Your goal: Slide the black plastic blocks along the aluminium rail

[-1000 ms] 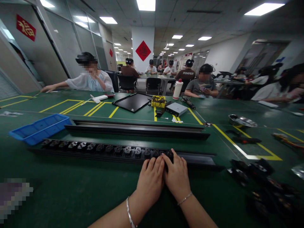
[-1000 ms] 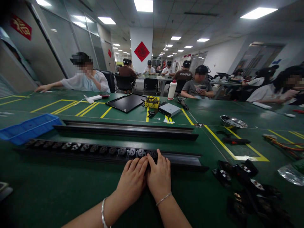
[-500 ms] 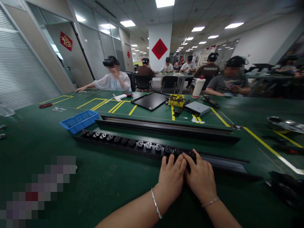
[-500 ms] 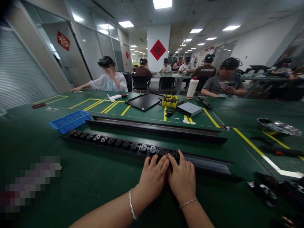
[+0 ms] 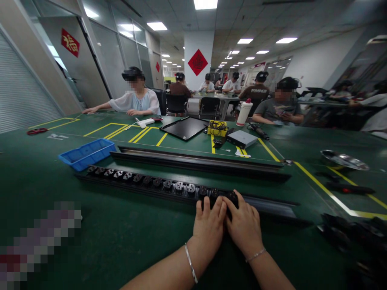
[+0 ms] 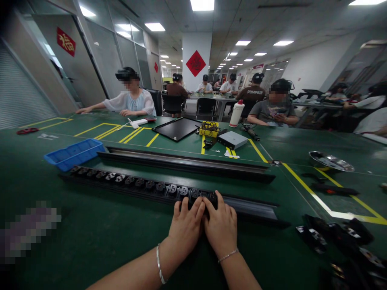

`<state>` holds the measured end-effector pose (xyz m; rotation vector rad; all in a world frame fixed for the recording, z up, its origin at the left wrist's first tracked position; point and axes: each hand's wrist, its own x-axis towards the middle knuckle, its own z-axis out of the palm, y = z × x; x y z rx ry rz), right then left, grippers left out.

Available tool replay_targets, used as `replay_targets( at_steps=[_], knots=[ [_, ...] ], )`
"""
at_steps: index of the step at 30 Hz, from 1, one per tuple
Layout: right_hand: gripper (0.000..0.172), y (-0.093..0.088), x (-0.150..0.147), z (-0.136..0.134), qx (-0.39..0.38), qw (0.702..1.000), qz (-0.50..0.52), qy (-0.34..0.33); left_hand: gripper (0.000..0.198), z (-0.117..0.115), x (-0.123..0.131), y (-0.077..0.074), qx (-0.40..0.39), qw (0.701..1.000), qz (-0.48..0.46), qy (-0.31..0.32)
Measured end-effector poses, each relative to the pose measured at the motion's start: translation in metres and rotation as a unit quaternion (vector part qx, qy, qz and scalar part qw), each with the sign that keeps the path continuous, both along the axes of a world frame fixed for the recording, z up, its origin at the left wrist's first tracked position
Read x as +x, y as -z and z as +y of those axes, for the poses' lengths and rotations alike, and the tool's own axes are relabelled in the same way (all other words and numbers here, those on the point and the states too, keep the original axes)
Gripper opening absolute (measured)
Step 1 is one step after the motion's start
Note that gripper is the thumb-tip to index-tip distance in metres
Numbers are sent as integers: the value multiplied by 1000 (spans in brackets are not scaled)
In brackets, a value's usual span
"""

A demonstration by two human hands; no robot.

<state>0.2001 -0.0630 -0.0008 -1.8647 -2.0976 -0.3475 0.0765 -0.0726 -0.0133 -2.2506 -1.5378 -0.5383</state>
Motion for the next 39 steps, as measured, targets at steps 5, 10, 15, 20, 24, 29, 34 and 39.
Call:
replay_targets(
  at_steps=[5, 10, 15, 20, 24, 29, 34, 39],
  knots=[
    [35, 2, 0, 2, -2, 1000, 16, 7, 44, 0, -2, 2, -11, 1000, -11, 0],
    [35, 2, -1, 3, 2, 1000, 24, 12, 46, 0, -3, 1, -44, 999, -27, -1],
    [36, 3, -2, 2, 6, 1000, 21, 19, 45, 0, -2, -2, -63, 997, -44, -2],
    [34, 5, -1, 3, 16, 1000, 3, 23, 45, -1, -2, -4, -75, 996, -46, -4],
    [34, 5, -1, 4, 18, 999, -5, 27, 45, -2, -1, -5, -77, 996, -44, -13],
    [32, 4, -2, 4, 19, 999, -5, 32, 44, -2, -1, 0, -41, 998, -37, -4],
    [31, 4, -2, 6, 15, 999, -5, 37, 48, 5, -7, 0, -2, 998, -16, 56],
    [31, 3, -3, 6, 11, 999, 3, 38, 38, 14, -12, -15, -26, 996, 23, 88]
  ],
)
